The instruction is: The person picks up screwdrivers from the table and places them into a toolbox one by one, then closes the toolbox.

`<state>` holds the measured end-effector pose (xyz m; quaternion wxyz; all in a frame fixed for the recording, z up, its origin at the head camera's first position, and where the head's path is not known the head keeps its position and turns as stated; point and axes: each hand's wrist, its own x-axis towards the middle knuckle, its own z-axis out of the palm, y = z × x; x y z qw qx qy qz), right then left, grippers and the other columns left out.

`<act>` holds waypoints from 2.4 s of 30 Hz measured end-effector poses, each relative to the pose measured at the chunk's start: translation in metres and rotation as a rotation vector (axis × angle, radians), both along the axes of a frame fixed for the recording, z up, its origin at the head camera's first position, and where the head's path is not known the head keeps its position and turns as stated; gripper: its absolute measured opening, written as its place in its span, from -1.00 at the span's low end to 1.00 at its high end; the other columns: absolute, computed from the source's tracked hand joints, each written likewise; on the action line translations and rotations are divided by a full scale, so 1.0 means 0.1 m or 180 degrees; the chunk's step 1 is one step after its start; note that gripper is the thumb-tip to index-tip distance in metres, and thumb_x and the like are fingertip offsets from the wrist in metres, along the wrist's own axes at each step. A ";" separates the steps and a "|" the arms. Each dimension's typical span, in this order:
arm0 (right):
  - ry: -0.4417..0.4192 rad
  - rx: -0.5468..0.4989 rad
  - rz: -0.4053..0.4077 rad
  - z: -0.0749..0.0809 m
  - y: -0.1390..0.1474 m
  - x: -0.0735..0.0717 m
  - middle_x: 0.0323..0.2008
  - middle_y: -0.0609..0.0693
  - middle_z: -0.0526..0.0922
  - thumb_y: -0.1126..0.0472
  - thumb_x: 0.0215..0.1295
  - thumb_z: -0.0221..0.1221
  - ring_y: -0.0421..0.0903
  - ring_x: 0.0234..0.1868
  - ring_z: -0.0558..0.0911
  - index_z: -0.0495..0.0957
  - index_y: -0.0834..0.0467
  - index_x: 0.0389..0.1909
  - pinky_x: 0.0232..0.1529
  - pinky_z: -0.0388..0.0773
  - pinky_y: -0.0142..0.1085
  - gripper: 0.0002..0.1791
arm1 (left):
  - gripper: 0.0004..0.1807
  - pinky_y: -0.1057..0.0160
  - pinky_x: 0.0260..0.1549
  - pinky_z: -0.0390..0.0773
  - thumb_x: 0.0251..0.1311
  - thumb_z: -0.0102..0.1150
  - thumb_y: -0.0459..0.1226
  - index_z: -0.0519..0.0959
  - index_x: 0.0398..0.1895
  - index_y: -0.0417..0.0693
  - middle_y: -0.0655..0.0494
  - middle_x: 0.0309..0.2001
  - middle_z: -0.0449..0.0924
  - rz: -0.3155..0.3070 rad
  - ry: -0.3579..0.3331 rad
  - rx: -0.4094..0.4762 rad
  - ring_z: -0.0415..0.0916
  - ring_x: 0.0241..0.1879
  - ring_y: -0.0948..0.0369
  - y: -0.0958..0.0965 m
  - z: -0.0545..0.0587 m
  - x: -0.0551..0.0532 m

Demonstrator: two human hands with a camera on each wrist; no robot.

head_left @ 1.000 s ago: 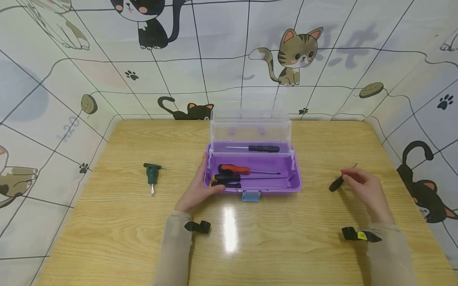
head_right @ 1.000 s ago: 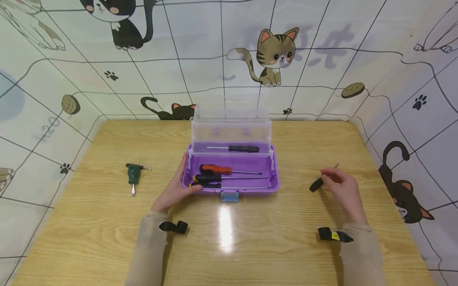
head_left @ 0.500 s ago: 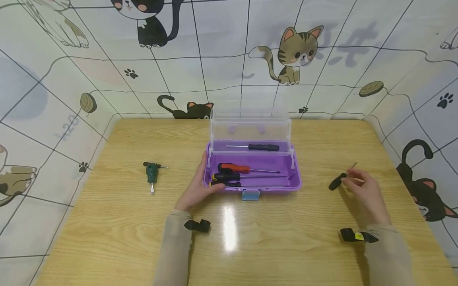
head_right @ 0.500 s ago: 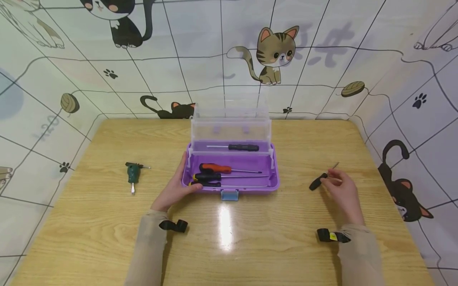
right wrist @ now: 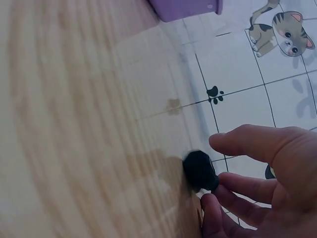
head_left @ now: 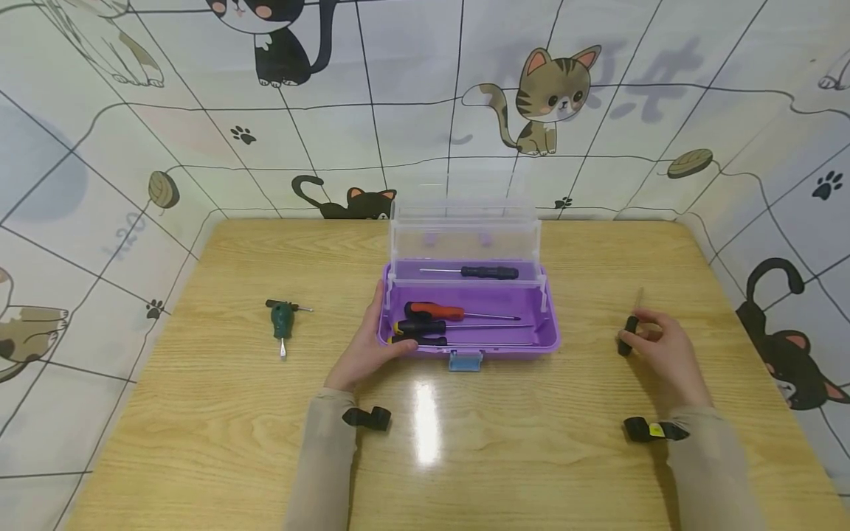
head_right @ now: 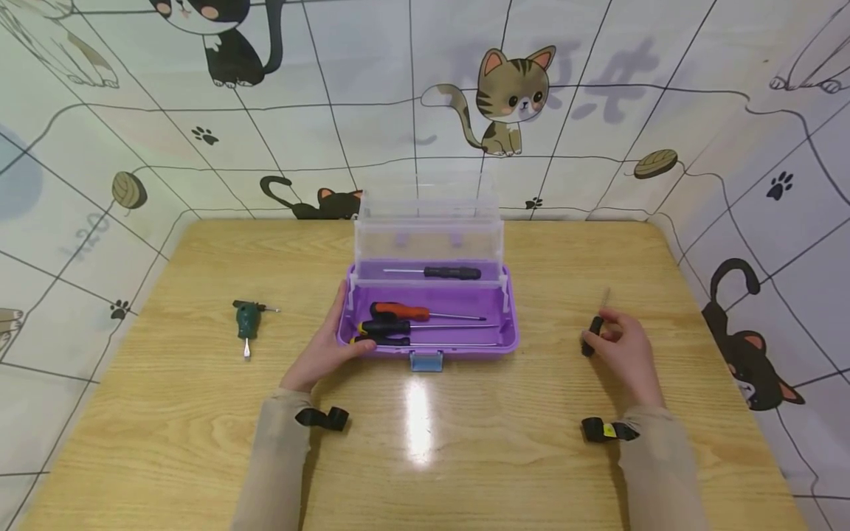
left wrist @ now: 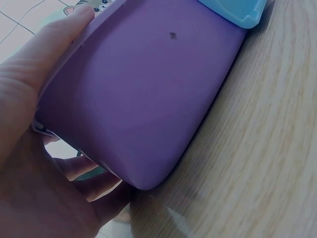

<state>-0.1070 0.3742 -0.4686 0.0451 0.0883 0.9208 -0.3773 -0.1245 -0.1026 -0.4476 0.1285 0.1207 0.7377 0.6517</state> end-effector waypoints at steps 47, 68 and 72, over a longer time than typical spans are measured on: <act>0.0376 -0.0206 -0.0260 -0.09 -0.06 0.01 -0.09 0.21 0.51 0.21 0.34 0.17 -0.50 -0.33 0.39 0.37 0.39 0.25 -0.41 0.39 -0.62 -0.47 | 0.33 0.03 0.38 -0.14 -0.02 0.44 -0.45 -0.43 0.53 0.08 0.02 0.53 -0.43 -0.0033 0.0105 0.0068 -0.28 0.47 0.06 -0.01 -0.20 -0.06; 0.0330 -0.0709 0.0031 -0.06 -0.15 -0.06 -0.18 -0.30 0.50 0.22 0.42 0.08 -0.42 -0.31 0.54 0.46 0.41 0.13 -0.35 0.54 -0.54 -0.61 | 0.33 0.00 0.38 -0.13 -0.06 0.52 -0.26 -0.34 0.55 0.31 0.29 0.52 -0.29 0.0076 0.0128 -0.0015 -0.25 0.47 0.19 -0.03 -0.32 -0.09; 0.0343 -0.0965 -0.0006 -0.07 -0.17 -0.06 -0.19 -0.35 0.51 0.22 0.42 0.10 -0.41 -0.26 0.56 0.47 0.43 0.10 -0.28 0.54 -0.56 -0.61 | 0.33 0.00 0.38 -0.14 -0.05 0.51 -0.28 -0.34 0.55 0.29 0.28 0.52 -0.29 0.0086 0.0114 -0.0044 -0.25 0.46 0.19 -0.02 -0.33 -0.09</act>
